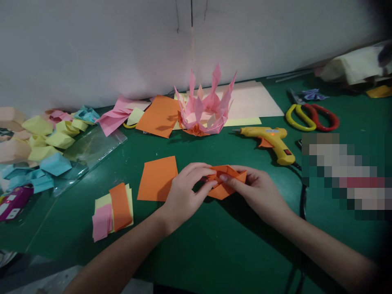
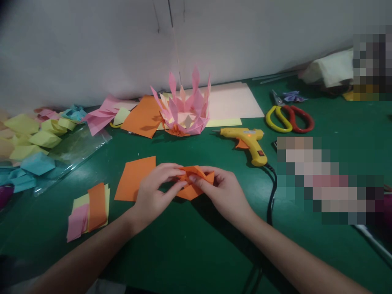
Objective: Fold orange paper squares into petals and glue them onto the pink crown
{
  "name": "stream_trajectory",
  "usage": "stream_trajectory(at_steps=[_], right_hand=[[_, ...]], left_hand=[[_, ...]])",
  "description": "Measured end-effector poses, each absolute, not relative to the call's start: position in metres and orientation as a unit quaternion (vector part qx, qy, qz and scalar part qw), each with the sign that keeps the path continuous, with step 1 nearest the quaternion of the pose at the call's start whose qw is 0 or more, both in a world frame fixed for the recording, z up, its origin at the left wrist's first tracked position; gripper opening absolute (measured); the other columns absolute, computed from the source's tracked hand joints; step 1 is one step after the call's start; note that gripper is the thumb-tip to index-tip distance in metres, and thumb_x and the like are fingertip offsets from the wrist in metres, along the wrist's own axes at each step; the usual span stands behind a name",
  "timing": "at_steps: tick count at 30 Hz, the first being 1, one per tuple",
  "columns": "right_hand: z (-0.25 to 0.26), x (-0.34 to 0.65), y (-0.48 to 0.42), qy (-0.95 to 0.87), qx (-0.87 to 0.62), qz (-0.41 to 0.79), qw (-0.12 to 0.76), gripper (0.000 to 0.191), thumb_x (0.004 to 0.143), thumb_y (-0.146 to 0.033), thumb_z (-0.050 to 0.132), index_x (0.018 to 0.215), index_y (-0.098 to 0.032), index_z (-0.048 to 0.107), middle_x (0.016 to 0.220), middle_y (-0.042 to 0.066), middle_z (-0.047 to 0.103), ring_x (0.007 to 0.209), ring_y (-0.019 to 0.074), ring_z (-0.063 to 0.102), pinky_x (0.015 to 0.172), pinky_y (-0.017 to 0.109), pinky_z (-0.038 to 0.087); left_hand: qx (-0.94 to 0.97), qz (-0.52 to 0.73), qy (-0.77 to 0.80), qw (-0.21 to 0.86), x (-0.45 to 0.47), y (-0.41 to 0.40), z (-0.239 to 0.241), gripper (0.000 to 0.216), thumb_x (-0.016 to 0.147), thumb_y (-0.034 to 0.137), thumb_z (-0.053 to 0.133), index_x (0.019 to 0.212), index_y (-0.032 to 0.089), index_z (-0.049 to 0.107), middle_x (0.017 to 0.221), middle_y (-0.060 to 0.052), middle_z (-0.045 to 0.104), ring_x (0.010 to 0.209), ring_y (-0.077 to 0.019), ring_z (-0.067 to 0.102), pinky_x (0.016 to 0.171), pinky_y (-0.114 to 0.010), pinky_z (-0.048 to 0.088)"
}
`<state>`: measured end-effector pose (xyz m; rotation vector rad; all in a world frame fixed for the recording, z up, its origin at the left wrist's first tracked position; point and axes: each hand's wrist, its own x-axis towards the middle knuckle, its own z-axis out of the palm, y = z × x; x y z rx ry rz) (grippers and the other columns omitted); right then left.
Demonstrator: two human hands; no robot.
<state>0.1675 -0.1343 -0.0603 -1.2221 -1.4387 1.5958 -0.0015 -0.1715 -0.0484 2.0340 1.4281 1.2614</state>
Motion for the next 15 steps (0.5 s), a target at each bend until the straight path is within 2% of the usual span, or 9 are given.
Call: stream_trajectory(at_steps=[5, 10, 15], right_hand=[[-0.0611, 0.1660, -0.1341, -0.515, -0.485, 0.608, 0.360, 0.032, 0.069, -0.048, 0.071, 0.086, -0.022, 0.072, 0.081, 0.005, 0.074, 0.071, 0.0181, 0.067, 0.067, 0.028, 0.053], [-0.0628, 0.1657, -0.1337, -0.506, -0.496, 0.593, 0.383, 0.031, 0.071, -0.048, 0.069, 0.086, -0.021, 0.072, 0.083, 0.006, 0.074, 0.074, 0.0192, 0.068, 0.066, 0.029, 0.054], [-0.0654, 0.1663, -0.1326, -0.499, -0.495, 0.591, 0.396, 0.035, 0.072, -0.050, 0.067, 0.092, -0.021, 0.071, 0.085, 0.006, 0.073, 0.073, 0.0202, 0.068, 0.060, 0.029, 0.055]], left_hand=[[0.715, 0.442, 0.514, 0.173, -0.0020, -0.1706, -0.0447, 0.012, 0.082, 0.011, 0.059, 0.080, 0.019, 0.067, 0.096, -0.007, 0.070, 0.093, -0.0169, 0.066, 0.083, -0.034, 0.055], [0.743, 0.424, 0.492, 0.158, -0.0025, -0.1714, -0.0471, 0.013, 0.084, 0.010, 0.055, 0.084, 0.017, 0.066, 0.102, -0.009, 0.068, 0.100, -0.0171, 0.065, 0.082, -0.031, 0.055], [0.781, 0.400, 0.456, 0.146, -0.0031, -0.1734, -0.0495, 0.016, 0.087, 0.009, 0.051, 0.090, 0.016, 0.065, 0.107, -0.011, 0.066, 0.108, -0.0177, 0.061, 0.089, -0.033, 0.053]])
